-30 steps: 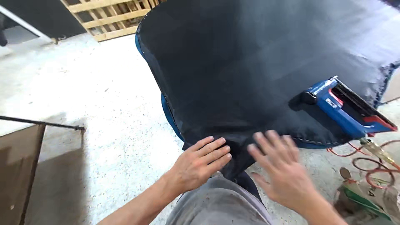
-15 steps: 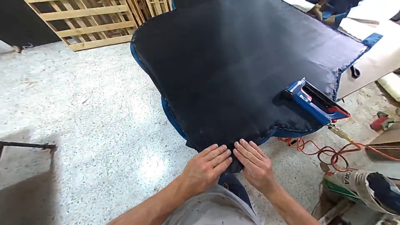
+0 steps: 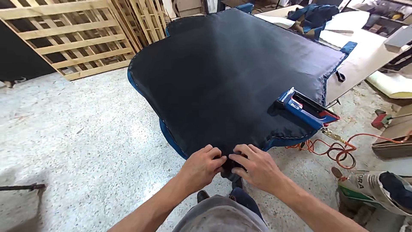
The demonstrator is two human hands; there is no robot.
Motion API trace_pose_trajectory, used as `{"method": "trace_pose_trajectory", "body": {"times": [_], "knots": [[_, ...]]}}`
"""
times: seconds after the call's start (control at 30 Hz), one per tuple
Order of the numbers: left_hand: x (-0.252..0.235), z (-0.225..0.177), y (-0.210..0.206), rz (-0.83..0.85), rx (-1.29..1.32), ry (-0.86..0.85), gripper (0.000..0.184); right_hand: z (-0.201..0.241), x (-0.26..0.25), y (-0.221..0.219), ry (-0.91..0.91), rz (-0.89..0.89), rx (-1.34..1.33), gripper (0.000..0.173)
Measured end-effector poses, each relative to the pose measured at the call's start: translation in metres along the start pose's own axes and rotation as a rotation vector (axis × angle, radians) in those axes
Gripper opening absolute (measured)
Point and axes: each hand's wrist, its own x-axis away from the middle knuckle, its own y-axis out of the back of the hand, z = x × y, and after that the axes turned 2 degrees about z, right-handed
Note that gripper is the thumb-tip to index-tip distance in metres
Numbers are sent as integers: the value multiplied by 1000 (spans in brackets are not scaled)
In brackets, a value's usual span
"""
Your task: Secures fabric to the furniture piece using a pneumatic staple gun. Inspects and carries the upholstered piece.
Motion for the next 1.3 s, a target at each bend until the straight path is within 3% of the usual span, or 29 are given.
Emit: {"method": "trace_pose_trajectory", "body": {"times": [0.1, 0.17, 0.3, 0.37, 0.5, 0.6, 0.73, 0.83, 0.9, 0.97, 1.0, 1.1, 1.13, 1.23, 1.3], "knots": [[-7, 10, 7, -42, 79, 13, 26, -8, -3, 3, -4, 16, -71, 24], [-9, 9, 10, -158, 40, 4, 23, -16, -6, 8, -9, -7, -126, 20], [-15, -3, 29, -324, -119, -130, 13, -17, -15, 23, 81, -311, 47, 15], [-15, -6, 33, -363, -189, -203, 12, -11, -13, 31, 158, -375, 147, 13], [1, -1, 2, -275, -159, -216, 15, -2, 8, 5, 106, -286, 141, 14], [1, -1, -5, -291, -14, -128, 15, 5, 5, -5, -57, -264, 91, 36], [2, 11, 46, -125, 232, -26, 18, -5, -13, -6, 1, -226, 61, 14], [19, 39, 87, 33, 168, 43, 49, -5, -17, -4, 67, -227, 68, 13], [25, 45, 86, 151, 76, 60, 74, -5, -16, -4, 71, -241, 62, 14], [19, 41, 70, 189, 28, 22, 78, -6, -17, -4, 54, -248, 43, 14], [14, 41, 61, 179, 26, -22, 70, -6, -16, -4, 43, -247, 31, 13], [0, 45, 44, 57, 102, -89, 22, -9, -14, -2, 11, -260, 6, 14], [-3, 44, 42, -41, 82, -79, 14, -9, -14, 0, 6, -272, 14, 14], [-5, 33, 24, -435, -117, -65, 6, -8, -9, -1, 6, -324, 57, 14], [6, 24, 2, -546, -179, -91, 11, -5, -4, -9, 29, -360, 77, 14]]}}
